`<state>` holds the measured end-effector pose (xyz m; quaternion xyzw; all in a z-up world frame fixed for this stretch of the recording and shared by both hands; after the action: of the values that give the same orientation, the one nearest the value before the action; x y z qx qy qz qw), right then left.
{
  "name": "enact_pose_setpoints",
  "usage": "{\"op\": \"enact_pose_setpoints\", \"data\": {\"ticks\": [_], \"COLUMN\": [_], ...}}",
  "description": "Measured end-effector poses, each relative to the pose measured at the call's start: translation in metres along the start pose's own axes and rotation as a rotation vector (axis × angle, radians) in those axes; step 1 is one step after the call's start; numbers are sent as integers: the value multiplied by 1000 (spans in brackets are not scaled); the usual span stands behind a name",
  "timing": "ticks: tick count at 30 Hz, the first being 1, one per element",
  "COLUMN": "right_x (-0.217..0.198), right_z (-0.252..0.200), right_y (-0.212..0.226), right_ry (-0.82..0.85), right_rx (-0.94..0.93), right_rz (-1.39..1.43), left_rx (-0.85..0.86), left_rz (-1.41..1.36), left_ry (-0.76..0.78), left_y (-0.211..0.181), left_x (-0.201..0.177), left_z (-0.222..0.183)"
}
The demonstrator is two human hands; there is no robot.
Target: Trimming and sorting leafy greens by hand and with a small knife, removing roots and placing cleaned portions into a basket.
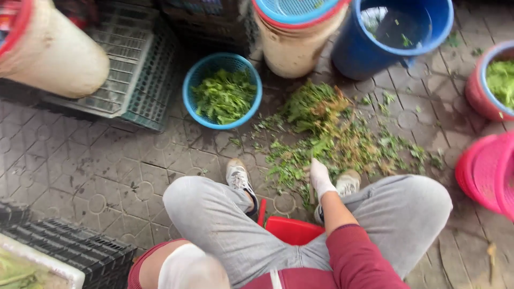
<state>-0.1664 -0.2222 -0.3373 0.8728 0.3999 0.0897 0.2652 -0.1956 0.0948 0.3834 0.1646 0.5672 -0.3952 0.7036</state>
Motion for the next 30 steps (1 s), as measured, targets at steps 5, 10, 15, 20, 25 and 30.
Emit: {"op": "enact_pose_setpoints", "data": {"ticks": [5,10,15,20,25,30], "right_x": [21,-22,-8,-23,79,127], "right_z": [67,25,-15,-48,-96,-56], "right_y": [-92,-70,-34,-25,-36,-77], "right_ry": [82,49,47,-162,1,108], "right_rx": [-780,-548,-291,-115,-155,-226], "right_rz": [-1191,-1105,-959,-887,-958,-1180], "left_rx": [347,263,386,64,4,76], "left_rz": [-374,-782,-632,-474,-189,-188], "left_ry": [-228,-163,13,138,243,458], "left_y": [24,-9,18,155,181,170], "left_x": [179,392,373,322,310,338], "left_z": [132,204,227,166,122,102]}}
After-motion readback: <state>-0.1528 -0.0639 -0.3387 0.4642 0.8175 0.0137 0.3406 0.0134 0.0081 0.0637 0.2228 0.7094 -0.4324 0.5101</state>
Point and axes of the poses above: each hand's wrist, its own z-axis towards the middle knuckle, its own x-axis out of the palm, y = z × x, the point moved 5 cm from there along z, towards the middle knuckle, and after that the axes turned 3 degrees about z, right-handed, at the moved point
